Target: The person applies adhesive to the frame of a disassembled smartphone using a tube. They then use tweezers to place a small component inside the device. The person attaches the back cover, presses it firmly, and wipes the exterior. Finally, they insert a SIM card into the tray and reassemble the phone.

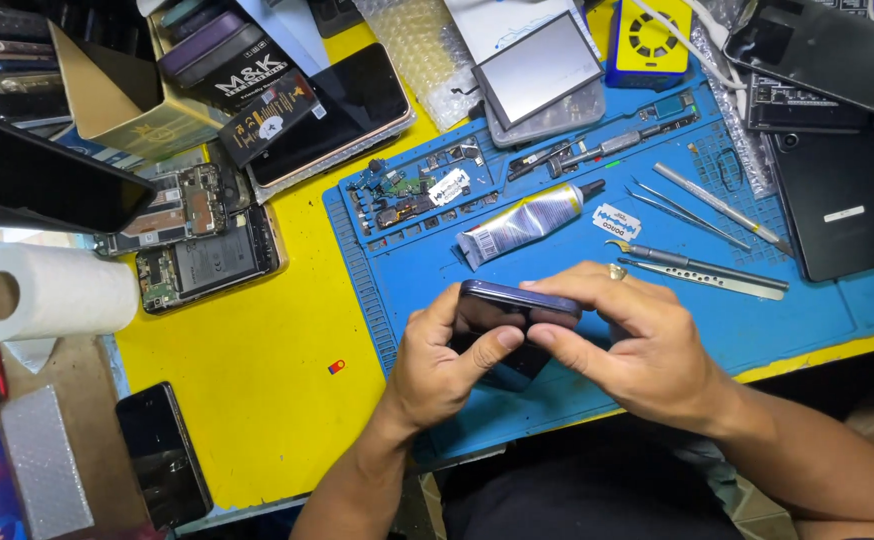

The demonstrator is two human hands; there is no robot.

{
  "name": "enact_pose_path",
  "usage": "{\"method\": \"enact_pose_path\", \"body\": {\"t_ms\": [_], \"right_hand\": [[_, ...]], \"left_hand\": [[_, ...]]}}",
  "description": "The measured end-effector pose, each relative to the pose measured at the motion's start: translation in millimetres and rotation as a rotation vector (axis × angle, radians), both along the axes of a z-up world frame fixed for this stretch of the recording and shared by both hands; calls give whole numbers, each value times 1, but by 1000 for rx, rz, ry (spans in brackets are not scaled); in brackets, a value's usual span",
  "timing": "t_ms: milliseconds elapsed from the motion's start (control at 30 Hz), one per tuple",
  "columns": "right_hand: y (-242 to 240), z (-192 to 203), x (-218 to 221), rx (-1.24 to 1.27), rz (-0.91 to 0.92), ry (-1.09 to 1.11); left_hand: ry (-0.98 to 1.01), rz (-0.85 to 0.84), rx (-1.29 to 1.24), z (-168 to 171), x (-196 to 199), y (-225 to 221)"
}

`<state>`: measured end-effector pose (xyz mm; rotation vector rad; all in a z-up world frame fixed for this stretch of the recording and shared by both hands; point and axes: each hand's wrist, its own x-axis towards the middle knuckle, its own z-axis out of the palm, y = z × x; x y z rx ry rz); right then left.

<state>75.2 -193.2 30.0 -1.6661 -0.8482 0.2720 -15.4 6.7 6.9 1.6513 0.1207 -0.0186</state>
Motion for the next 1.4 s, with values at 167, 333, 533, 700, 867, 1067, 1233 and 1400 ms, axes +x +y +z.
{"method": "enact_pose_path", "body": {"t_ms": [167,333,533,700,867,1067,1233,1400], "right_hand": [[2,0,3,-15,-24,44],[-2,-5,4,-43,6,86],[-2,-5,1,-70,-10,65],[-3,-5,0,-58,-6,74],[-2,-7,1,-62,-33,70],[-2,-3,4,-47,25,99],[2,0,6,-2,47,81],[2,0,8,-3,58,97]], "left_hand": [[-58,17,121,3,-2,2],[-174,85,95,12,-3,4],[-246,99,202,17,-1,7],[-259,134,190,14,-3,6],[-268,122,233,18,-3,6],[-249,154,258,18,-3,4],[-248,186,253,13,-4,3],[-239,187,239,12,-3,3]]}}
